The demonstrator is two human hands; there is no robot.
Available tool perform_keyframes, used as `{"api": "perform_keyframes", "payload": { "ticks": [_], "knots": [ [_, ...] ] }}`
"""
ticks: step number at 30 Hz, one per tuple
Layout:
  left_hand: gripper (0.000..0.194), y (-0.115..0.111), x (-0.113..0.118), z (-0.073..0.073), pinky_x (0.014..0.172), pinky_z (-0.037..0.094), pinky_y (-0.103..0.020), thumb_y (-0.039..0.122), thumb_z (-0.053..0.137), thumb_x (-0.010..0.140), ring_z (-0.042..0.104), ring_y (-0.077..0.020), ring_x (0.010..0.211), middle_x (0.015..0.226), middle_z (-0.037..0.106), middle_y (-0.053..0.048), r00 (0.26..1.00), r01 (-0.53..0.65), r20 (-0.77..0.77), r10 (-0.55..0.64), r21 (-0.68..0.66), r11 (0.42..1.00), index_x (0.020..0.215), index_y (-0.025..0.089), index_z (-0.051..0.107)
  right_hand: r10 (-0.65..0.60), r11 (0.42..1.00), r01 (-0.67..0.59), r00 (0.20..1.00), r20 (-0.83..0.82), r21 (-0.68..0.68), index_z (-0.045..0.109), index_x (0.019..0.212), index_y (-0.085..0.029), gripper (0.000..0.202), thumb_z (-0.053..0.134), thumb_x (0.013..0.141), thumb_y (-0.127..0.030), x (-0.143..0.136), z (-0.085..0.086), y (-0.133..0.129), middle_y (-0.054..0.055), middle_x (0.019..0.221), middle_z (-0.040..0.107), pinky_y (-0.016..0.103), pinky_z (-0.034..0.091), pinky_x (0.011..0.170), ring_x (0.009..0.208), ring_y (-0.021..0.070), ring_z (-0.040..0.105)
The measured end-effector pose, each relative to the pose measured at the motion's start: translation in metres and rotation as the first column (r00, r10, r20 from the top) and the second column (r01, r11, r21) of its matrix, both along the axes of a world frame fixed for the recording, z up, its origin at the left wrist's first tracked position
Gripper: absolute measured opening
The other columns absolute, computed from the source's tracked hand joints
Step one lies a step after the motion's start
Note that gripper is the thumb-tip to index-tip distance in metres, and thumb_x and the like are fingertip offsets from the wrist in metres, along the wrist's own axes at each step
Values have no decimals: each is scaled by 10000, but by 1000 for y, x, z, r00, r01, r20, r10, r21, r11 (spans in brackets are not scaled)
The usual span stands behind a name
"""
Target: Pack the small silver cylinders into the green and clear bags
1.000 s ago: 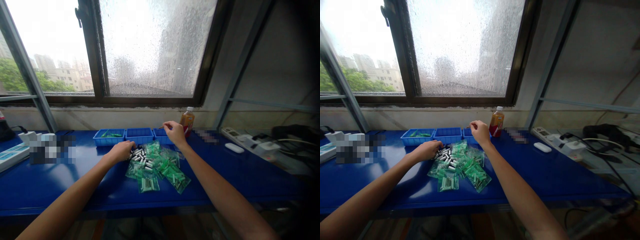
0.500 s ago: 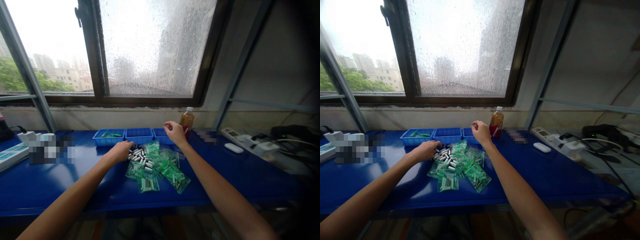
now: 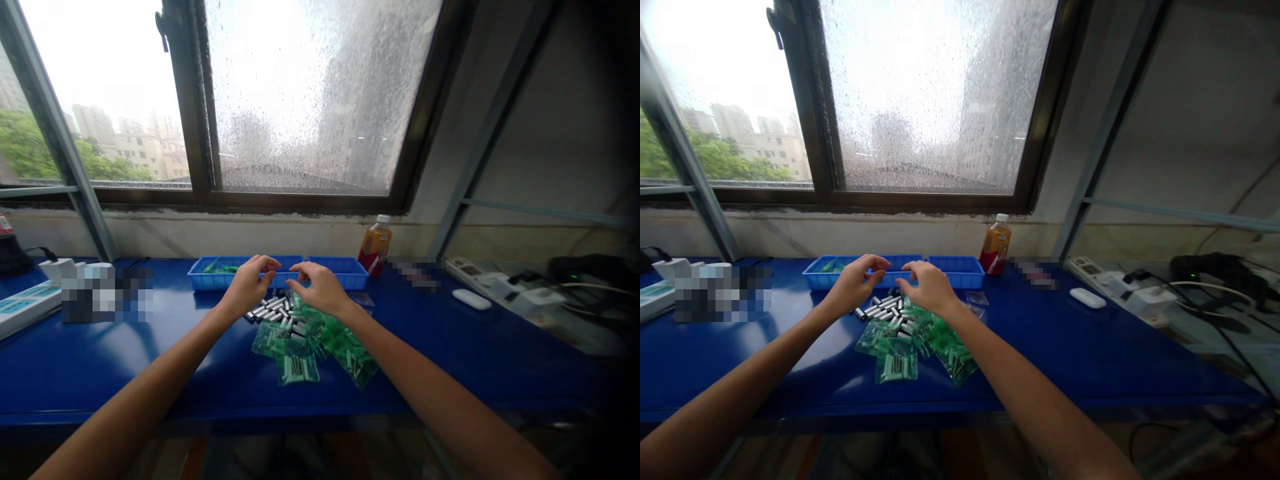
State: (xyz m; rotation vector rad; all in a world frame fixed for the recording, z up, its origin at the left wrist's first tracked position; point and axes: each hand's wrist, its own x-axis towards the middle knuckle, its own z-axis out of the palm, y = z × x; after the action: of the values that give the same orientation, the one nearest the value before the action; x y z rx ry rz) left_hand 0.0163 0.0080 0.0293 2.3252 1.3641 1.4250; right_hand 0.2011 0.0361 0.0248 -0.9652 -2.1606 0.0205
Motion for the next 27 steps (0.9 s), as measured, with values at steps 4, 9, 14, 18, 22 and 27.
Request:
{"api": "perform_keyframes", "payload": {
  "ticks": [4,9,14,18,22,27],
  "knots": [
    [132,-4,9,-2,640,461,-243,163,482,816,581,-142,811,900,591,-41,986,24,164,-29,31,999,896,171,587,13,1000,-12,1000,15,-16,597,960,-180,342,603,742,-444,-20,-7,-18,20,766,619,240,372,596,696,144,553],
    [156,-7,15,-6,711,475,-260,141,432,839,567,-143,829,871,578,-45,993,72,93,-75,32,997,865,165,584,-27,999,26,1000,8,34,593,779,-168,156,515,812,-299,-22,-7,-20,33,736,606,238,345,573,651,129,534],
    [204,-6,9,-5,776,456,-269,104,406,845,552,-140,850,906,564,-53,995,47,-88,-36,121,992,906,169,590,-43,999,43,999,-11,27,613,836,-181,122,524,799,-256,-16,-5,-15,23,743,608,233,350,581,654,127,533],
    [239,-4,6,-6,812,450,-273,101,382,863,556,-142,880,923,565,-67,989,77,-134,-60,126,989,898,157,611,-35,999,35,999,7,18,622,850,-179,138,519,802,-256,-14,-6,-13,28,748,607,236,348,580,654,130,529],
    [215,-2,5,-5,779,452,-266,85,436,838,572,-141,833,877,596,-62,984,82,-160,-75,40,996,855,147,641,-36,999,35,998,50,7,628,844,-173,146,512,808,-254,-15,-9,-14,35,765,613,237,342,579,662,131,534],
    [198,-2,4,-2,725,452,-251,61,482,799,571,-129,751,814,620,-43,991,26,-129,-30,-31,999,820,147,660,-51,999,51,996,73,8,633,854,-185,168,498,829,-282,-15,-8,-17,37,783,622,235,331,569,681,133,545]
  ]
}}
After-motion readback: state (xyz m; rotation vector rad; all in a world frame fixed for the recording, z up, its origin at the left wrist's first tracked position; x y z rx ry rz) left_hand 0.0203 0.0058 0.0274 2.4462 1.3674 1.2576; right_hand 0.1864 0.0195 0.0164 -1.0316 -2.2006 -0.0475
